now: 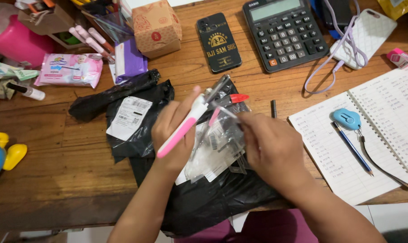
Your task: The person uses a pink and white handheld tool to manipulate small metal parts inside a plastic bag on a cluttered wooden table. They repeatedly open and close the tool while adjusting the parts, then place the tool down and handle a white paper or label.
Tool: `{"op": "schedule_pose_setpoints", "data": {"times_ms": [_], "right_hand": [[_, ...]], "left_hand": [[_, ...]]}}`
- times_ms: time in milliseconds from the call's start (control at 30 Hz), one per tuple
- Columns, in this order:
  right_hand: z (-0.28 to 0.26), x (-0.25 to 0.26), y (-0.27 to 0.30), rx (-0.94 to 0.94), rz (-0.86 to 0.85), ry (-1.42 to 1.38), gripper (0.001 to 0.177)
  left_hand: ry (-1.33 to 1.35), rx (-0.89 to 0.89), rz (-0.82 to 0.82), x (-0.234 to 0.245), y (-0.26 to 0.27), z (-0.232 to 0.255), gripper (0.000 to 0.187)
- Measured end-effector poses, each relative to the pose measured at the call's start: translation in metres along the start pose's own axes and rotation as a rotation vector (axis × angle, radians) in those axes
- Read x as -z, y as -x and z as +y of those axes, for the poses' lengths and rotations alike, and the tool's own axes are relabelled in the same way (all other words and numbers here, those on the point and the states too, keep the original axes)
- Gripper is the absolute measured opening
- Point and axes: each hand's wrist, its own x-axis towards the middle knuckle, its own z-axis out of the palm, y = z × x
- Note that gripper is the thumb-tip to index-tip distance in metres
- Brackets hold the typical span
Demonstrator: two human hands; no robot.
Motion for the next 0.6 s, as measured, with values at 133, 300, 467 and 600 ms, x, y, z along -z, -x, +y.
{"op": "schedule_pose_setpoints", "data": {"times_ms": [133, 300, 467, 600], "right_hand": [[0.013, -0.002, 0.001, -0.238, -0.134, -0.066, 0.016], [0.022, -0.016, 0.015, -0.505, -0.224, -0.978, 0.012], [0.025, -0.031, 0.026, -0.677, -0.357, -1.292, 0.033], [0.026, -0.038, 0.036, -0.642, -0.332, -1.239, 0.021]], "left_hand": [[-0.416, -0.194, 0.329, 0.012, -0.007, -0.007, 0.035], [-0.609, -0.328, 0.361, 0.026, -0.001, -0.014, 0.04], [-0.628, -0.484, 0.409, 0.024, 0.006, -0.007, 0.035], [-0.553, -0.539, 0.337, 0.018, 0.011, 0.002, 0.037]]}}
